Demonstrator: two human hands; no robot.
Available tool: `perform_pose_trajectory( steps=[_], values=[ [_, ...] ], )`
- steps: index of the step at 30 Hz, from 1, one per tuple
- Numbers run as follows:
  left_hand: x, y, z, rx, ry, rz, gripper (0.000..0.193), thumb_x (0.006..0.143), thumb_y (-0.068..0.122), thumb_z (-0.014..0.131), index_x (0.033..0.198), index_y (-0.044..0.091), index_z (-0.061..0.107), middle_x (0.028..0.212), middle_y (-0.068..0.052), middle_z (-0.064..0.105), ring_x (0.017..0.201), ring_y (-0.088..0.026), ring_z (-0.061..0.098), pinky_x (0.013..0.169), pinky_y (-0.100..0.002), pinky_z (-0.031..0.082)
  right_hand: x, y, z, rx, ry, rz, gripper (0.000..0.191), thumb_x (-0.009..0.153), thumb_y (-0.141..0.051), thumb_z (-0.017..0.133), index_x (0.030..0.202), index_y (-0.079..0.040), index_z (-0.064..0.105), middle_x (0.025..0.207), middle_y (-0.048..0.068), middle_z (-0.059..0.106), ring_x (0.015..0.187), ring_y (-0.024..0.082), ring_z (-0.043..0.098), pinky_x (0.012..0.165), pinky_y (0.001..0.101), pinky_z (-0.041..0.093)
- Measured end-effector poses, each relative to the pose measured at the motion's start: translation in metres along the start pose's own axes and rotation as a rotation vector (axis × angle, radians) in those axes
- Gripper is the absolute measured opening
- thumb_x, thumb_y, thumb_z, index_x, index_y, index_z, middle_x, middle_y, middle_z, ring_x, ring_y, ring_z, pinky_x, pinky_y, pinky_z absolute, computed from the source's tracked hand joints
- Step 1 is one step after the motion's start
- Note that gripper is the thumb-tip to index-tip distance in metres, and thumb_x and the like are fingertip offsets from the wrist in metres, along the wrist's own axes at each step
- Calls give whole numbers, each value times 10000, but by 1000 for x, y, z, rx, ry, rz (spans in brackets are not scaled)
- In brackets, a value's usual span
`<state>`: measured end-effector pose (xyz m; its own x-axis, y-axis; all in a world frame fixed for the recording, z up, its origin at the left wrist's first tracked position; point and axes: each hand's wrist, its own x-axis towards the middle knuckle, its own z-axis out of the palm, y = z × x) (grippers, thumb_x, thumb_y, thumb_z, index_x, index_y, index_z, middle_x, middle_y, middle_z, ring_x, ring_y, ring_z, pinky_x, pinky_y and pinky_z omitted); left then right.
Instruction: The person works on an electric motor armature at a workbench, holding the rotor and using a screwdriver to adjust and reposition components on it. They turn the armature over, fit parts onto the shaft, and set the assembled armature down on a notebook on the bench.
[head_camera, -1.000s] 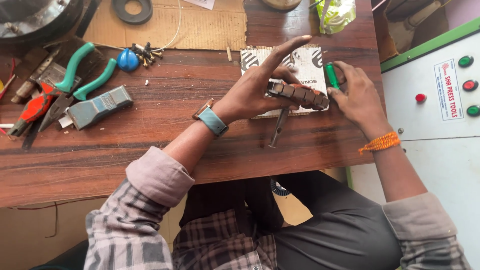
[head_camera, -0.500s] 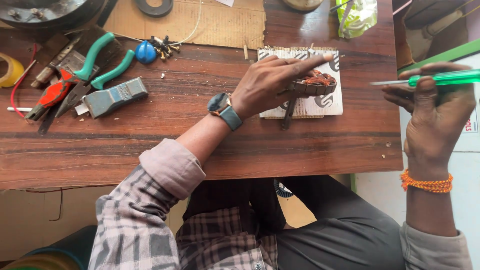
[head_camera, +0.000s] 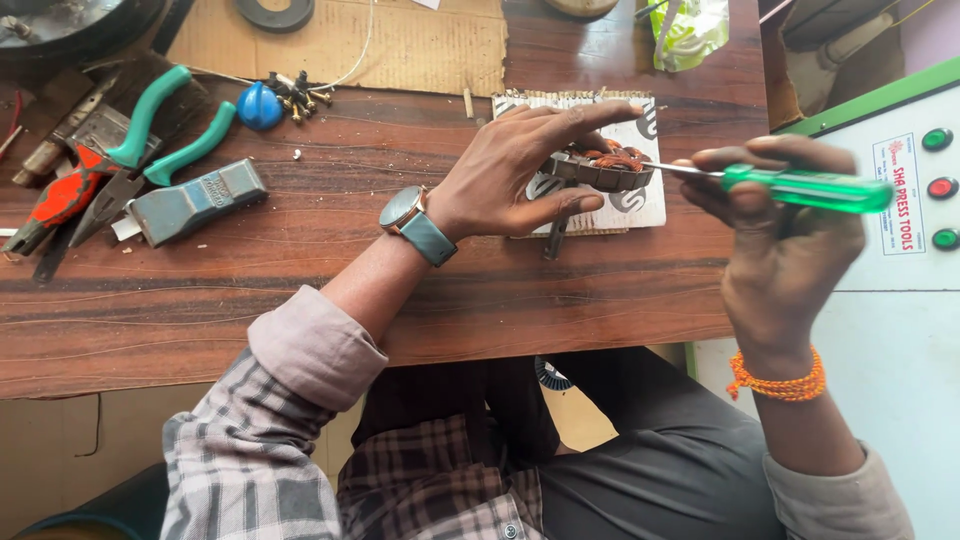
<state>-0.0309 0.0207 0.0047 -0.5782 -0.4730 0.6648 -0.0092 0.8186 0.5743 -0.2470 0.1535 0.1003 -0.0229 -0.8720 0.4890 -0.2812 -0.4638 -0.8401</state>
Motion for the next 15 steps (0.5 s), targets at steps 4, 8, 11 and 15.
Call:
perform_pose_trajectory(
  steps=[4, 8, 11, 15],
  values=[
    [1, 4, -3, 135, 4, 62, 653, 1042, 475, 690, 1598, 322, 384, 1256, -23, 721, 1129, -223, 694, 997, -411, 505, 0, 1, 8, -80, -76, 9, 295, 1112, -167, 634, 1317, 1, 504, 1221, 146, 684, 1148, 224, 713, 1021, 343, 639],
    [3, 3, 1, 185, -70, 7, 612, 979, 357, 744, 1534, 335, 485, 1105, 21, 703, 970, -178, 679, 873, -385, 485, 0, 1, 7, -296, -181, -14, 210, 1136, -100, 623, 1268, 46, 549, 1201, 175, 694, 1149, 233, 699, 1033, 339, 594],
    [1, 0, 5, 159, 1, 73, 554, 981, 310, 752, 1487, 350, 528, 1133, 36, 698, 976, -142, 671, 867, -360, 473, 2, 1, 7, -264, -196, -3, 226, 1155, -120, 585, 1297, 34, 499, 1242, 160, 679, 1195, 226, 689, 1072, 348, 593],
    [-1, -6, 5, 129, -40, 39, 468, 1011, 308, 742, 1443, 364, 571, 1141, 45, 703, 981, -130, 674, 877, -356, 465, 4, 3, 11, -150, -138, 66, 291, 1119, -185, 547, 1316, -2, 434, 1249, 122, 653, 1223, 213, 681, 1107, 363, 612]
  ],
)
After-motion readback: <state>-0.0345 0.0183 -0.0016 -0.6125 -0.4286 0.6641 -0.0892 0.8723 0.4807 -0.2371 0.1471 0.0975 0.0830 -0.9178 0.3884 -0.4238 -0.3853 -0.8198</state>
